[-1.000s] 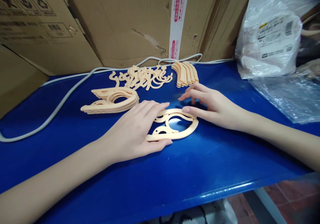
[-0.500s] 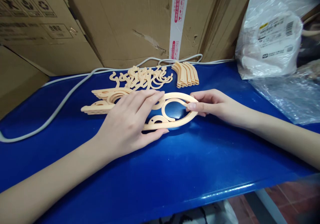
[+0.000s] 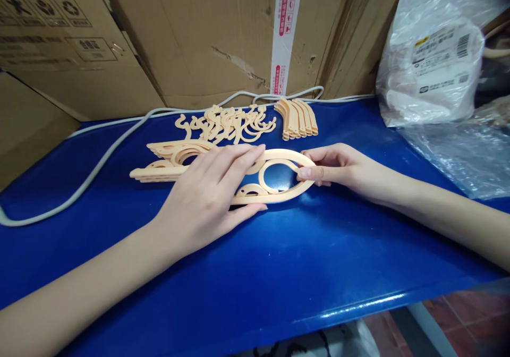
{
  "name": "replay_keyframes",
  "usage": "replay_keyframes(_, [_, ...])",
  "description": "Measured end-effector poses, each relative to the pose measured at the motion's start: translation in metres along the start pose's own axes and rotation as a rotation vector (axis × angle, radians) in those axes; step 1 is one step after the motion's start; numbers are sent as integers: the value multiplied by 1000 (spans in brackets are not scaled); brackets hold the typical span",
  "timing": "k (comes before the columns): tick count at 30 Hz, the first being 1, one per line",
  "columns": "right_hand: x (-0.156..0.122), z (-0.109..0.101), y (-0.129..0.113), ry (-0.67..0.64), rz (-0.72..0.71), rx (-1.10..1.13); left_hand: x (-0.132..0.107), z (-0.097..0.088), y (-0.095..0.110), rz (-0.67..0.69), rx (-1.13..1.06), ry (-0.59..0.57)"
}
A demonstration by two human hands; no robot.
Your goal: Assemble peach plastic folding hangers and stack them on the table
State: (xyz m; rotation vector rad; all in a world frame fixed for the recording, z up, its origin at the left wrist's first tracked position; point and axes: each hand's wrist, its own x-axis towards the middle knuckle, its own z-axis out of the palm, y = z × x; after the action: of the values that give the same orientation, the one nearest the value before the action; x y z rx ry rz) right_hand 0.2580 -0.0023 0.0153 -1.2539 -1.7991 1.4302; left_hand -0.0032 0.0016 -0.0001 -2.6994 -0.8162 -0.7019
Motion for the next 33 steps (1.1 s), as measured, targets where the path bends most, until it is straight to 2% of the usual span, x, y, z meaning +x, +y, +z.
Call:
replay_keyframes(9, [1, -1, 1, -20, -28, -28, 0, -2, 1, 3, -38, -9])
replay_keyframes(20, [-2, 3, -4, -20, 15, -2, 0, -4, 5, 23, 17, -8])
replay_keyframes(24, [-1, 1, 1, 63, -129, 4, 6, -16, 5, 13, 25, -23])
replay_keyframes(28, [1, -4, 7, 122, -221, -35, 17, -39, -11, -71, 4, 13])
replay_keyframes(33, [1, -8, 8, 144, -375, -518, 13, -64, -57, -181, 14, -9])
